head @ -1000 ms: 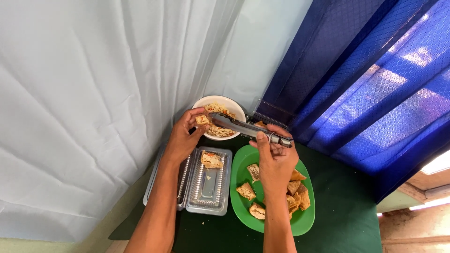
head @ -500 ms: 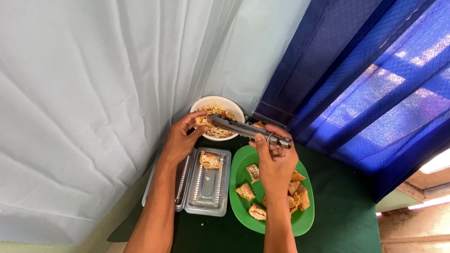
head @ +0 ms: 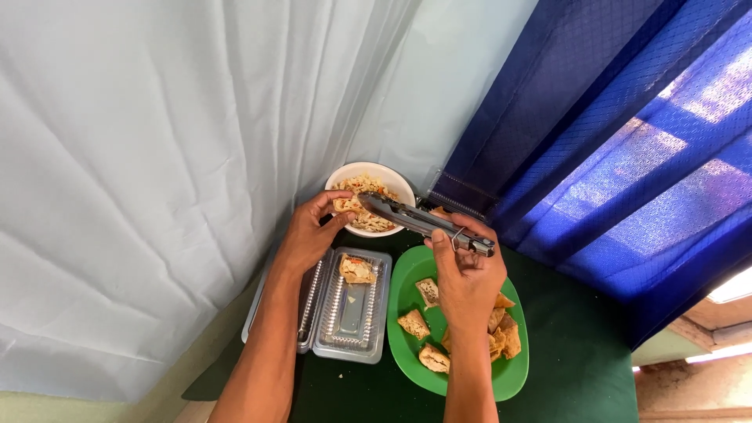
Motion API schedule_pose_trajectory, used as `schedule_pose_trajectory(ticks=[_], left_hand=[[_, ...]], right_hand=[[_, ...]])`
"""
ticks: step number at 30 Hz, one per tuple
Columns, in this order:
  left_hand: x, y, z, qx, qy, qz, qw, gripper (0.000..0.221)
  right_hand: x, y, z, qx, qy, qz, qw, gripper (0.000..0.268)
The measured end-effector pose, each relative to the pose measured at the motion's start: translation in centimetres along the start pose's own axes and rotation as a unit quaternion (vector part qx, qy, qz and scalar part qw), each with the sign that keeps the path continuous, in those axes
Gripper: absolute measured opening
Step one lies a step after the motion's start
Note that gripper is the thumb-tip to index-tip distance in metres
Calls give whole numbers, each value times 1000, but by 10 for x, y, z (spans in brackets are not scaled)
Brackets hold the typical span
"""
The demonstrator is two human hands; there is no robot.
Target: Stuffing fried tofu with a vegetable and noodle mixture using hands and tongs
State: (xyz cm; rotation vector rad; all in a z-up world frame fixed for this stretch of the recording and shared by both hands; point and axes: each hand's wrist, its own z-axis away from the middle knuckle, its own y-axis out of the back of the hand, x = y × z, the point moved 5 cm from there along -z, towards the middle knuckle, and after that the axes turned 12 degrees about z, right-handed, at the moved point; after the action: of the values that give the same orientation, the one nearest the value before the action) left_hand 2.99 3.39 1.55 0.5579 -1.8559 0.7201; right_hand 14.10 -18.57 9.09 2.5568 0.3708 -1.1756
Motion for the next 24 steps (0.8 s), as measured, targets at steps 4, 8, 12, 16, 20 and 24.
schedule_pose_trajectory(ticks=[4, 8, 12, 16, 20, 24], left_hand=[[5, -1, 3, 7, -3, -8, 1000, 38], [9, -2, 3, 27, -10, -12, 1000, 37], [-3, 8, -1, 72, -52, -6, 996, 34], [11, 5, 2, 88, -72, -7, 993, 33], [16, 4, 3, 88, -81, -13, 993, 35], [18, 2, 4, 85, -94, -14, 992, 37]], right_hand=[[-1, -3, 0, 3, 1, -2, 1000, 29], [-13, -2, -3, 27, 23, 5, 999, 29], [1, 3, -4, 97, -17, 58, 993, 29], [18, -3, -2, 93, -35, 86, 991, 32], [-2, -29, 4, 27, -28, 133, 990, 33], [-11, -30, 5, 21, -24, 189, 981, 29]])
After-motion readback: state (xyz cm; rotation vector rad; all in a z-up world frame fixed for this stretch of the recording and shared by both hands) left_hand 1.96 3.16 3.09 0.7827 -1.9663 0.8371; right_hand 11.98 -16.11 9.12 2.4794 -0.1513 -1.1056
